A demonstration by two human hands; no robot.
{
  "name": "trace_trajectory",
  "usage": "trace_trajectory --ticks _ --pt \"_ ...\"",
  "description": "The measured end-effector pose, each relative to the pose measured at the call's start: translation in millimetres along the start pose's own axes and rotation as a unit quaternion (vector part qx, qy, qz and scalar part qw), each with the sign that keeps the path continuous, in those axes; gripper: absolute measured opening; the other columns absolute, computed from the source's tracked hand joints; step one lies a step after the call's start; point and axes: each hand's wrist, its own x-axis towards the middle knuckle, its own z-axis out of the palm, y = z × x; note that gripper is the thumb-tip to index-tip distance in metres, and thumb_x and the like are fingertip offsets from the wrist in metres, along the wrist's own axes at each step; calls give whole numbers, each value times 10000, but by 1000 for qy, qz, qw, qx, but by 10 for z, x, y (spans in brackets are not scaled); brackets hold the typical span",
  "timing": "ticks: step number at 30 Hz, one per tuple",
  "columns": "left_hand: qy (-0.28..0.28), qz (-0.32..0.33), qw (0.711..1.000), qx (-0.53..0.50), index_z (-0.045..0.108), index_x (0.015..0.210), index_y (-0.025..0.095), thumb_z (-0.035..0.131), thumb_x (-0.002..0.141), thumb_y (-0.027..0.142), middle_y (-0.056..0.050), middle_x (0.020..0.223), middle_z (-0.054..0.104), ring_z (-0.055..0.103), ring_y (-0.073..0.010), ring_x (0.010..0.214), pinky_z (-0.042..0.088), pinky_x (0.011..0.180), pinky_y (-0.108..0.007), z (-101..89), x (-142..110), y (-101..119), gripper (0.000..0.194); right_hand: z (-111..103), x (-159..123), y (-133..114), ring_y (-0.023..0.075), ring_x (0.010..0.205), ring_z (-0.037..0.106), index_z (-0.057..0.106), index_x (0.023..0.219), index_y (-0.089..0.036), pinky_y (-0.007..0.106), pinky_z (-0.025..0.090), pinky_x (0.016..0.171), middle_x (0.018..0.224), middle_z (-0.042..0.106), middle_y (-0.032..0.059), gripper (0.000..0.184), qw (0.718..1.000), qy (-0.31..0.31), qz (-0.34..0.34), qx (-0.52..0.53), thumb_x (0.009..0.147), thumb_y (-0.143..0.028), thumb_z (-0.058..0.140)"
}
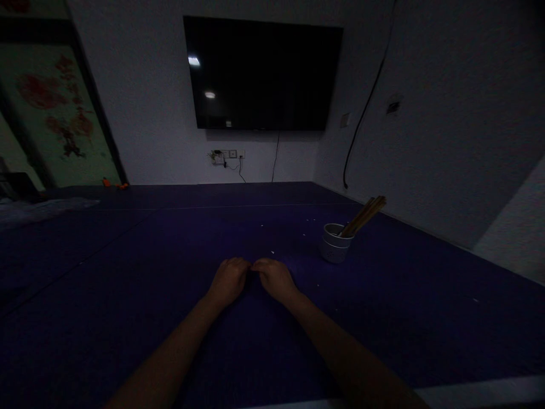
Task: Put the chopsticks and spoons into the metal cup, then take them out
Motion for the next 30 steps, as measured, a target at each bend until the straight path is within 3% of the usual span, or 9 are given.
trace_trajectory --ticks 12,23,30 --pt "1 7 1000 0 635 939 158 388 869 106 -81 915 671 612 -187 873 448 783 -323 3 4 -10 262 -20 -7 -18 161 943 636 711 1002 -220 282 478 853 1028 699 48 430 1000 -9 6 -3 770 -11 416" --pt "-2 10 1000 -6 628 1057 190 394 859 100 -72 952 671 605 -188 906 446 810 -330 -1 -4 -8 319 -5 -3 -6 155 945 635 713 997 -229 279 476 869 1040 698 41 437 1000 -2 1 -12 753 -10 424" --pt "-8 13 1000 -4 636 979 171 378 868 100 -79 944 674 610 -182 897 445 802 -315 7 8 -23 289 -8 0 -9 156 949 633 714 1002 -232 273 471 868 1035 698 44 448 1000 -10 -3 -13 753 -6 417"
